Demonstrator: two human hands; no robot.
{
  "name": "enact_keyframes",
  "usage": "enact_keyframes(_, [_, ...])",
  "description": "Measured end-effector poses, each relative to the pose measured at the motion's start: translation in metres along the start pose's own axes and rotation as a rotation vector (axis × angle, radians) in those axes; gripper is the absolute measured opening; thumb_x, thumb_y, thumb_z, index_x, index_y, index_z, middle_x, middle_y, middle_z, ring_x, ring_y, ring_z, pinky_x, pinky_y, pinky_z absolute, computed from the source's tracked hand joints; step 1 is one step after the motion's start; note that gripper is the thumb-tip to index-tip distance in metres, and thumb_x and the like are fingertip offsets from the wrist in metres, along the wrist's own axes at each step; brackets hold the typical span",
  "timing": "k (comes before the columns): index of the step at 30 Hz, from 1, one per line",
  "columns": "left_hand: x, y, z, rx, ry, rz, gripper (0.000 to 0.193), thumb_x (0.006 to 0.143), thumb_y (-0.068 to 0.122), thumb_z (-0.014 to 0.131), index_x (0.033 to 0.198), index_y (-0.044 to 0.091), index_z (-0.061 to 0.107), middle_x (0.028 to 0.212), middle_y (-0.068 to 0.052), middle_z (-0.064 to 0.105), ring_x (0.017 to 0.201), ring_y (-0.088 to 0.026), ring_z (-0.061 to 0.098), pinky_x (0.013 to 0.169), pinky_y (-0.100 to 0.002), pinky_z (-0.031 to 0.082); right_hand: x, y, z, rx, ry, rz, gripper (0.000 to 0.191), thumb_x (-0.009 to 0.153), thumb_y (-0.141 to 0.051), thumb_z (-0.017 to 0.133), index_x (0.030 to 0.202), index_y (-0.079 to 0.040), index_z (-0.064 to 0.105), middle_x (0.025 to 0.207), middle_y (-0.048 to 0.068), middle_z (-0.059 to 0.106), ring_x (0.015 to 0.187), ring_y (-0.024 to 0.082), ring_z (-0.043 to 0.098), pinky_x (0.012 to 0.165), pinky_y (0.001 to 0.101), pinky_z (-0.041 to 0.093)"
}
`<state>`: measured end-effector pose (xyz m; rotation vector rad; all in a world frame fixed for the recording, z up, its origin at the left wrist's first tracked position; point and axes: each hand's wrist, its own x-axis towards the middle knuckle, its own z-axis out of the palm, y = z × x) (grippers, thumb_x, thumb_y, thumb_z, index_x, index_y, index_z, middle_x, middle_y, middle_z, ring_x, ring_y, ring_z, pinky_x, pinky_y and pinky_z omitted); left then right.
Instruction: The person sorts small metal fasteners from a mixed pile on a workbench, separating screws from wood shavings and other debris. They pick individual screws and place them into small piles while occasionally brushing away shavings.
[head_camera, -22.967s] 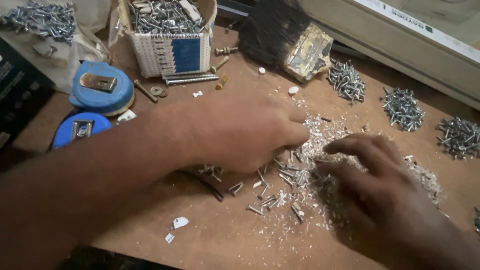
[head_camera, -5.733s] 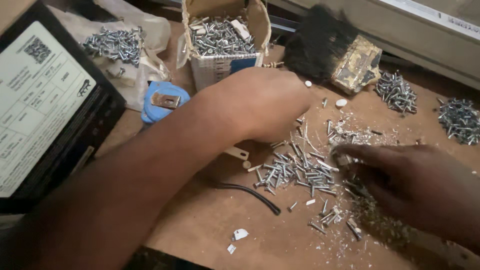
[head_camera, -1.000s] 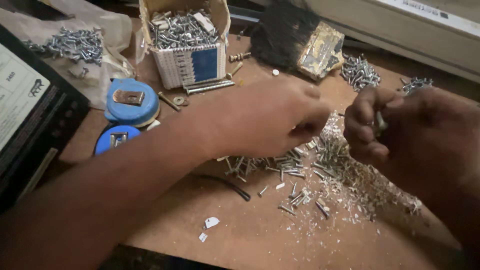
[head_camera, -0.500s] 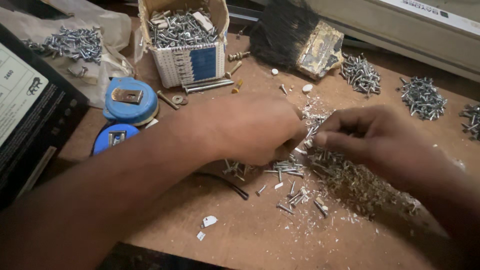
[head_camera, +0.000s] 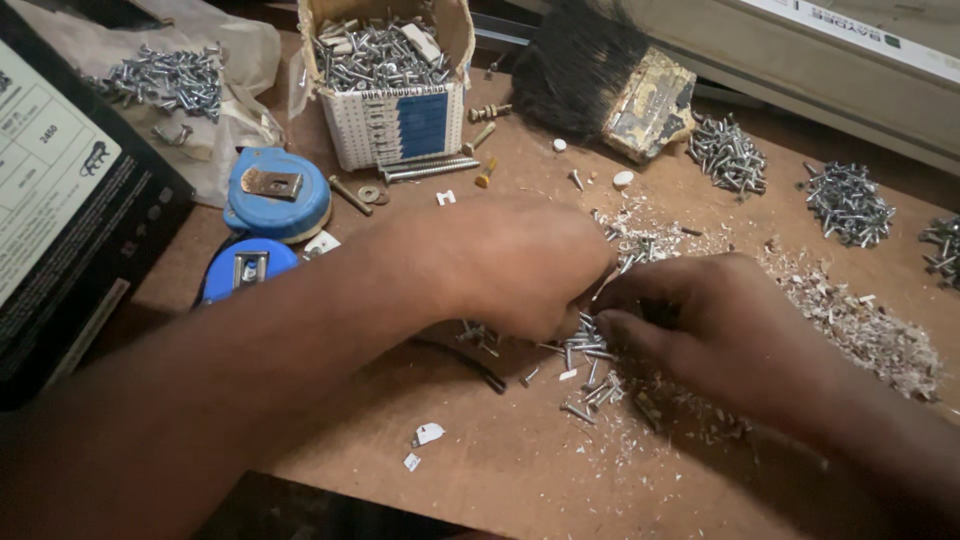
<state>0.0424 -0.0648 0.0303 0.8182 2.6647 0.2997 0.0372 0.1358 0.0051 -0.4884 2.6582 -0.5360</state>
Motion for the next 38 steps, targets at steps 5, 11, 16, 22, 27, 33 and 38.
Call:
enact_keyframes(5, [0.000, -0.001, -0.001, -0.039, 0.036, 0.036, 0.019, 0.078, 0.015, 0.070, 0.095, 0.009, 0.077, 0.096, -0.016, 0.074, 0.096, -0.033, 0.072, 0.082, -0.047, 0.056, -0.003, -0.012, -0.001, 0.022, -0.007, -0.030, 0.029, 0.090, -0.029, 0.070, 0.115, -0.021, 0.081, 0.086, 0.003, 0.086, 0.074, 0.015, 0.077, 0.075, 0.0328, 0.065])
enact_keyframes(11, [-0.008, -0.006, -0.007, -0.055, 0.020, 0.015, 0.018, 0.077, 0.011, 0.068, 0.091, 0.014, 0.079, 0.093, -0.011, 0.076, 0.090, -0.030, 0.073, 0.078, -0.045, 0.057, 0.001, -0.014, -0.004, 0.003, -0.051, 0.153, 0.023, 0.096, -0.032, 0.069, 0.111, -0.020, 0.081, 0.089, 0.005, 0.085, 0.077, 0.019, 0.077, 0.081, 0.0341, 0.066])
enact_keyframes(16, [-0.009, -0.008, -0.013, -0.047, 0.029, 0.019, 0.018, 0.076, 0.011, 0.067, 0.090, 0.013, 0.078, 0.089, -0.012, 0.075, 0.084, -0.030, 0.073, 0.073, -0.045, 0.058, 0.001, 0.004, 0.000, -0.114, 0.005, -0.169, 0.026, 0.090, -0.029, 0.068, 0.112, -0.023, 0.081, 0.095, 0.000, 0.084, 0.077, 0.016, 0.076, 0.081, 0.0338, 0.066])
enact_keyframes(22, [-0.007, -0.020, -0.011, 0.012, 0.220, 0.170, 0.017, 0.074, 0.015, 0.070, 0.089, 0.010, 0.078, 0.083, -0.015, 0.074, 0.079, -0.035, 0.071, 0.073, -0.047, 0.056, 0.000, 0.017, 0.007, -0.266, 0.135, -0.689, 0.021, 0.086, -0.026, 0.073, 0.103, -0.014, 0.078, 0.094, 0.005, 0.081, 0.082, 0.023, 0.077, 0.079, 0.0383, 0.061])
enact_keyframes(27, [-0.008, -0.017, -0.019, 0.070, 0.198, 0.134, 0.014, 0.076, 0.014, 0.069, 0.085, 0.007, 0.077, 0.079, -0.018, 0.072, 0.076, -0.036, 0.071, 0.072, -0.049, 0.056, 0.000, 0.025, -0.025, -0.167, 0.118, -0.118, 0.016, 0.092, -0.030, 0.069, 0.103, -0.020, 0.076, 0.087, 0.002, 0.077, 0.074, 0.017, 0.075, 0.074, 0.0355, 0.061])
enact_keyframes(33, [0.013, -0.040, -0.005, 0.215, 0.142, 0.115, 0.013, 0.086, 0.021, 0.068, 0.087, 0.010, 0.075, 0.084, -0.012, 0.070, 0.082, -0.028, 0.069, 0.077, -0.045, 0.055, -0.050, 0.134, -0.142, -0.025, 0.315, 0.137, 0.019, 0.096, -0.033, 0.063, 0.101, -0.016, 0.070, 0.084, 0.002, 0.066, 0.072, 0.017, 0.064, 0.071, 0.0366, 0.056])
enact_keyframes(38, [0.038, -0.085, 0.043, 0.190, 0.135, -0.072, 0.019, 0.084, 0.035, 0.076, 0.093, 0.019, 0.080, 0.093, -0.002, 0.070, 0.082, -0.015, 0.073, 0.078, -0.035, 0.060, -0.148, 0.249, -0.156, -0.253, -0.124, 0.590, 0.024, 0.100, -0.035, 0.059, 0.099, -0.012, 0.065, 0.081, 0.003, 0.058, 0.071, 0.017, 0.056, 0.068, 0.0376, 0.051])
